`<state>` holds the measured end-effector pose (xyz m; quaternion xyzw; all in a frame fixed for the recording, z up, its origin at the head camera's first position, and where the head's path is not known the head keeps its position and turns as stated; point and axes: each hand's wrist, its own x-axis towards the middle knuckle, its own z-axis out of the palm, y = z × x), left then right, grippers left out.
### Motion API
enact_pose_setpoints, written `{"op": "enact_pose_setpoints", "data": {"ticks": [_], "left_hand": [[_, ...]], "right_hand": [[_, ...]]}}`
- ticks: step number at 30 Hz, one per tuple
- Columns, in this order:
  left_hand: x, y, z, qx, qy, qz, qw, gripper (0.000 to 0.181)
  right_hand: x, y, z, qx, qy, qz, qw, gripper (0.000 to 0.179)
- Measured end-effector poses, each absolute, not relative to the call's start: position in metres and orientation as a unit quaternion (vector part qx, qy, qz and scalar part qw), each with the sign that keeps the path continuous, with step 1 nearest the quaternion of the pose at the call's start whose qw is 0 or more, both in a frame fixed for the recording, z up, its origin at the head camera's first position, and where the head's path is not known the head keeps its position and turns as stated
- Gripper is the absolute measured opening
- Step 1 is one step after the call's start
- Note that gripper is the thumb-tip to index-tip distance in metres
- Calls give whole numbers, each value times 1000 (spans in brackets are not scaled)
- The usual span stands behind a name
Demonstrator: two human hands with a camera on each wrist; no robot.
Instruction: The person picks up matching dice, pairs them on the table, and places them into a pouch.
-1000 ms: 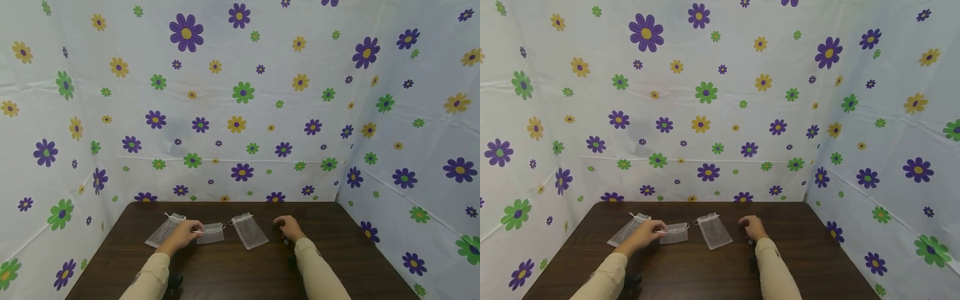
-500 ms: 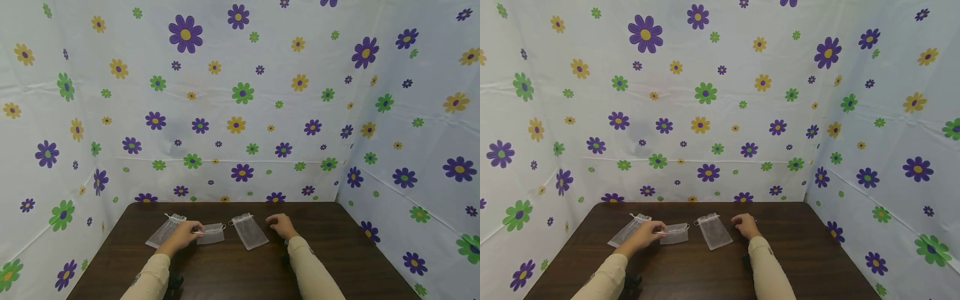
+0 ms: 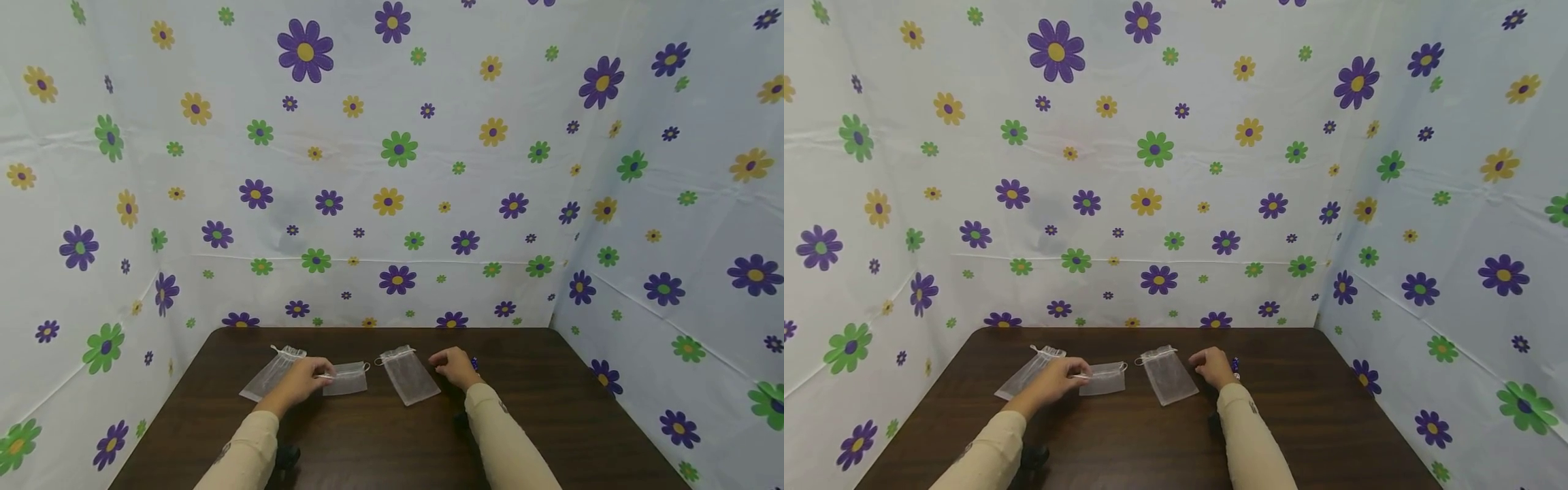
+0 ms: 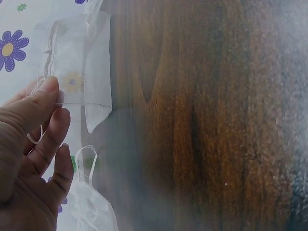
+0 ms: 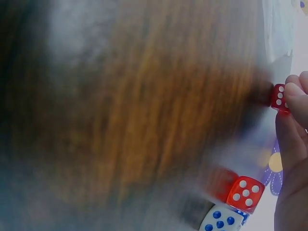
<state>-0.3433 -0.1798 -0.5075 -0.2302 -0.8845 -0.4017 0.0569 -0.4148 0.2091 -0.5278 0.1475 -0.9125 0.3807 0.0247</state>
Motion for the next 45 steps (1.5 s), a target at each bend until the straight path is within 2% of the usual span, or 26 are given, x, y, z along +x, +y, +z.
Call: {"op": "enact_pose_setpoints", "data": {"ticks": [9, 25, 45], "left_hand": [[-345, -178, -507, -237, -892, -379, 70, 7], [-346, -176, -509, -220, -891, -392, 62, 8], [-343, -173, -509, -206, -896, -389, 55, 9]], "right_hand": [[-414, 206, -527, 155, -918, 365, 26, 23], [-410, 205, -520, 154, -921, 358, 5, 27], [-406, 238, -515, 157, -920, 351, 72, 26]]}}
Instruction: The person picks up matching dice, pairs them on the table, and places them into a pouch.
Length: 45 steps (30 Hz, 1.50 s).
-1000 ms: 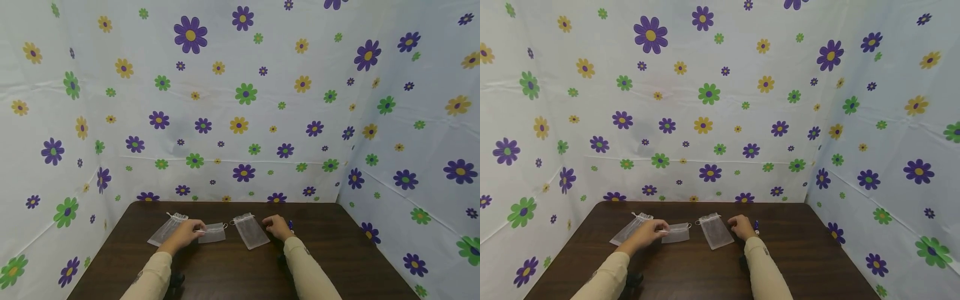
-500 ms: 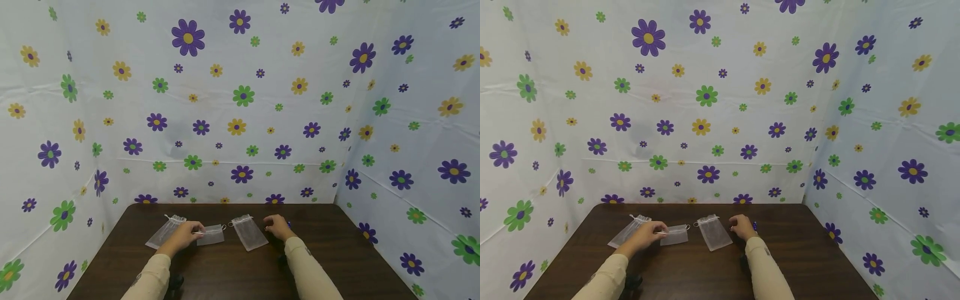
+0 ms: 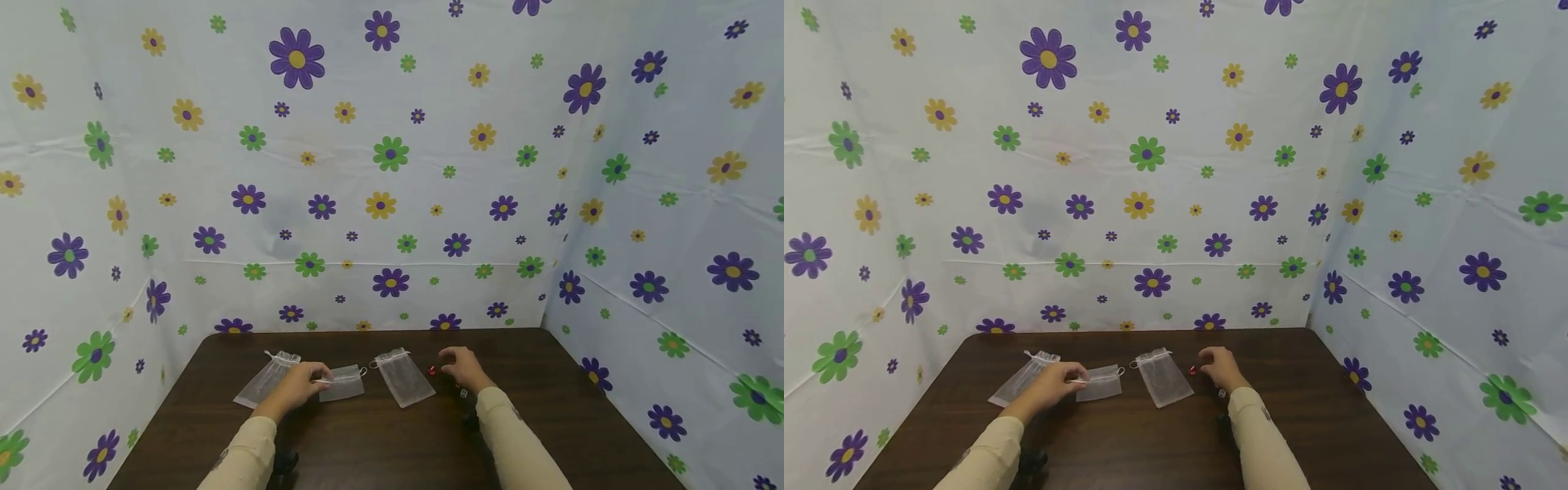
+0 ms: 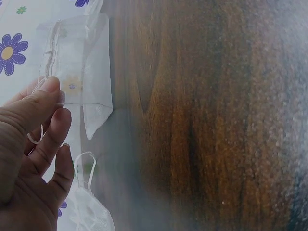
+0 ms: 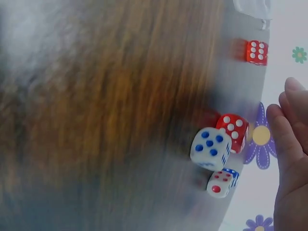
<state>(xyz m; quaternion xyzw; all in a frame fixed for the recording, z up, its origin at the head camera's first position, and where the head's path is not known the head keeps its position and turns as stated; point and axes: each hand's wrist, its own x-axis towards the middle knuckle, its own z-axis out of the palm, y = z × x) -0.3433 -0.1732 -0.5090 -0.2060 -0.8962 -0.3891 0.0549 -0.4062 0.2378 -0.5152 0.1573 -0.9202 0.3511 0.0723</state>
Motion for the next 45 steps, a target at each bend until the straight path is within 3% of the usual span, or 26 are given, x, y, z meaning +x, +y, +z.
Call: {"op": "enact_pose_setpoints", "data": {"ticks": [14, 29, 45], "left_hand": [[-346, -176, -514, -219, -895, -382, 67, 10], [-346, -177, -513, -214, -897, -382, 61, 10], [-344, -178, -515, -223, -891, -390, 58, 10]], "right_hand": [[-390, 249, -512, 89, -918, 382, 52, 28], [-381, 259, -521, 97, -919, 382, 10, 30], [-381, 258, -531, 124, -919, 373, 20, 31]]}}
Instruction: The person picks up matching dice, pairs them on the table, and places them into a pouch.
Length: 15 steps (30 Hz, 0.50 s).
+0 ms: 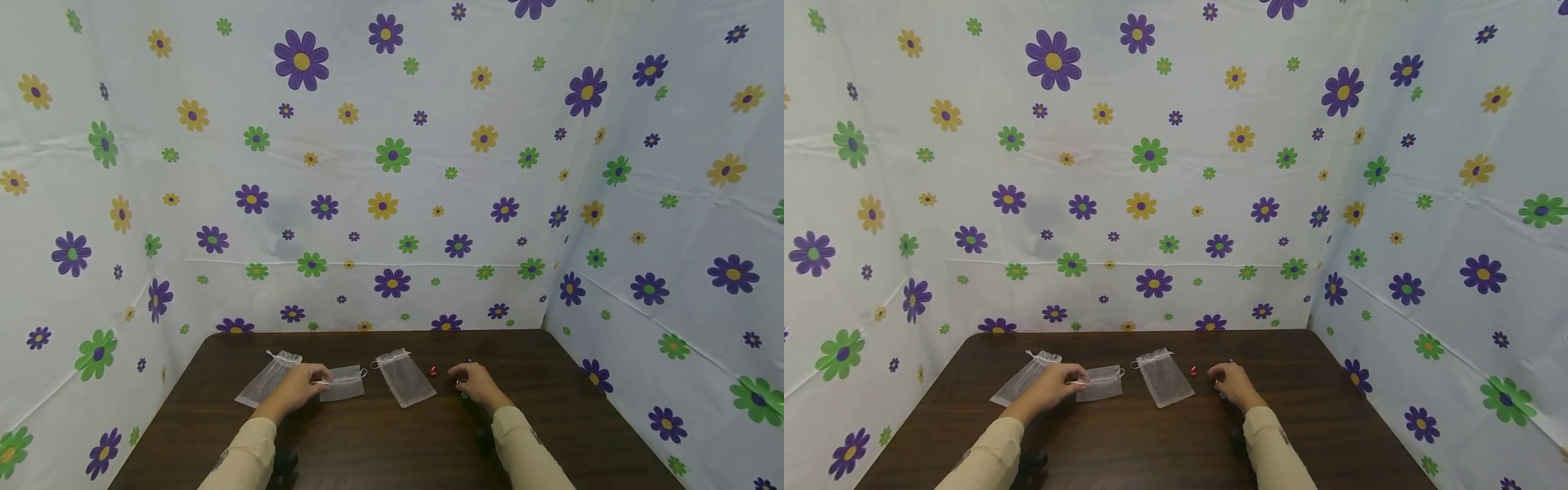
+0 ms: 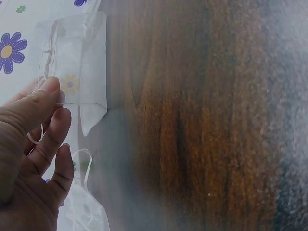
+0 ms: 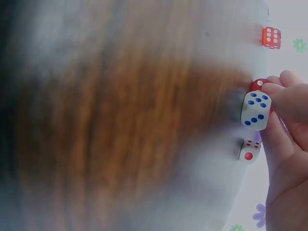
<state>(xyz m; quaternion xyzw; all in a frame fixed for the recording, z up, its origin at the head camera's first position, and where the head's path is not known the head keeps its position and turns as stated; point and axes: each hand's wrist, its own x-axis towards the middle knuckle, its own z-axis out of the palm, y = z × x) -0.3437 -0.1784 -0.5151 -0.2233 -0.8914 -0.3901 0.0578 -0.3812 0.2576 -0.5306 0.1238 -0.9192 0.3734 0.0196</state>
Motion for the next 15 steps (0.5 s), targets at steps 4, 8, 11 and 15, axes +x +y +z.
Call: {"op": "enact_pose_setpoints", "data": {"ticks": [4, 8, 11, 15], "left_hand": [[-343, -179, -515, -221, -893, -389, 56, 10], [-344, -179, -515, -215, -896, -383, 57, 10], [-344, -178, -515, -216, -897, -381, 60, 10], [-342, -178, -517, -219, -897, -379, 60, 9]], "right_hand": [[-382, 257, -529, 134, -920, 368, 23, 29], [-384, 255, -529, 134, -922, 362, 31, 28], [-385, 254, -529, 131, -923, 359, 36, 27], [-386, 252, -530, 131, -920, 368, 32, 26]]}}
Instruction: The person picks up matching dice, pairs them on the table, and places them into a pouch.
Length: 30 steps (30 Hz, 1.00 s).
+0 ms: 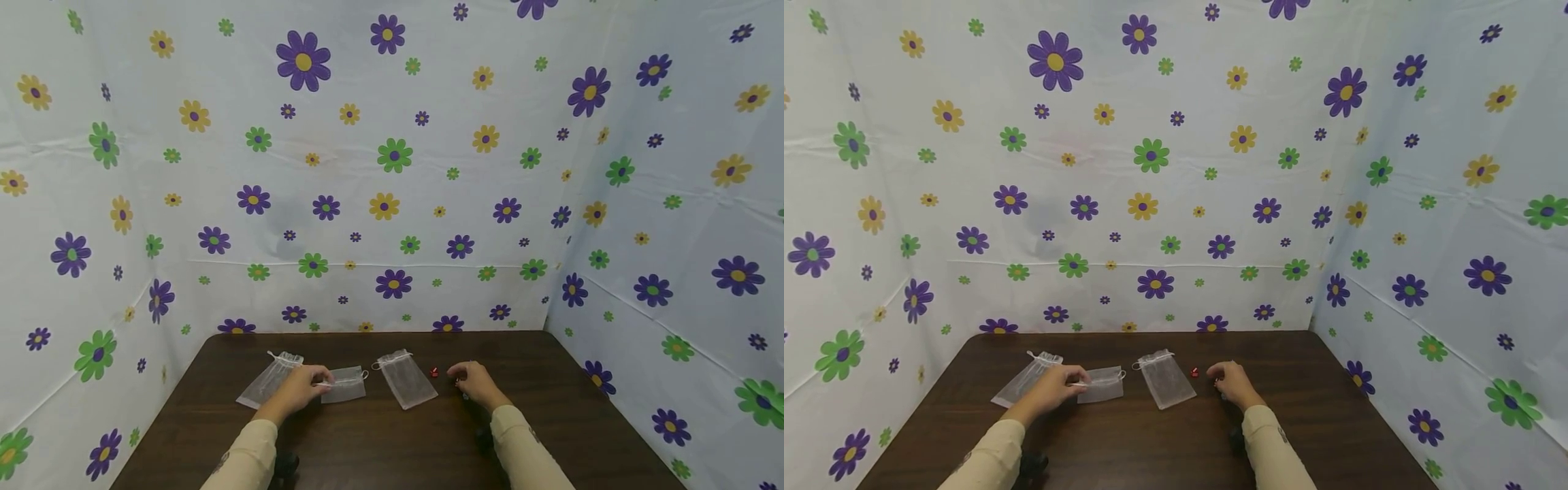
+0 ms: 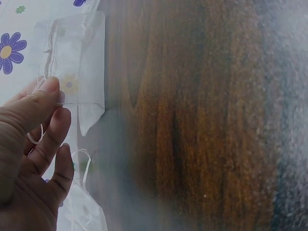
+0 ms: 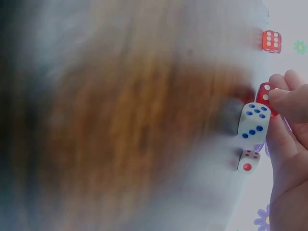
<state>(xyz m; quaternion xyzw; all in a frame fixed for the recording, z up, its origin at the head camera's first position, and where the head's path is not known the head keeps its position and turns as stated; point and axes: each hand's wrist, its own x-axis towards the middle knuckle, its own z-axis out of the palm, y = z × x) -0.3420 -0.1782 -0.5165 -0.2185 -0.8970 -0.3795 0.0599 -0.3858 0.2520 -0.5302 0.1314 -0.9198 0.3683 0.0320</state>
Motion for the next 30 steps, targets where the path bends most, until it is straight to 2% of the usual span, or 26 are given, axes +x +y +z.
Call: {"op": "enact_pose_setpoints", "data": {"ticks": [8, 19, 30], "left_hand": [[-340, -179, -524, -219, -899, -373, 61, 10], [-345, -180, -524, -235, -895, -372, 69, 10], [-348, -178, -518, -220, -896, -381, 60, 9]], "right_hand": [[-393, 246, -534, 144, -920, 364, 27, 29], [-407, 237, -529, 172, -921, 345, 60, 33], [-417, 232, -526, 192, -915, 352, 46, 34]]}}
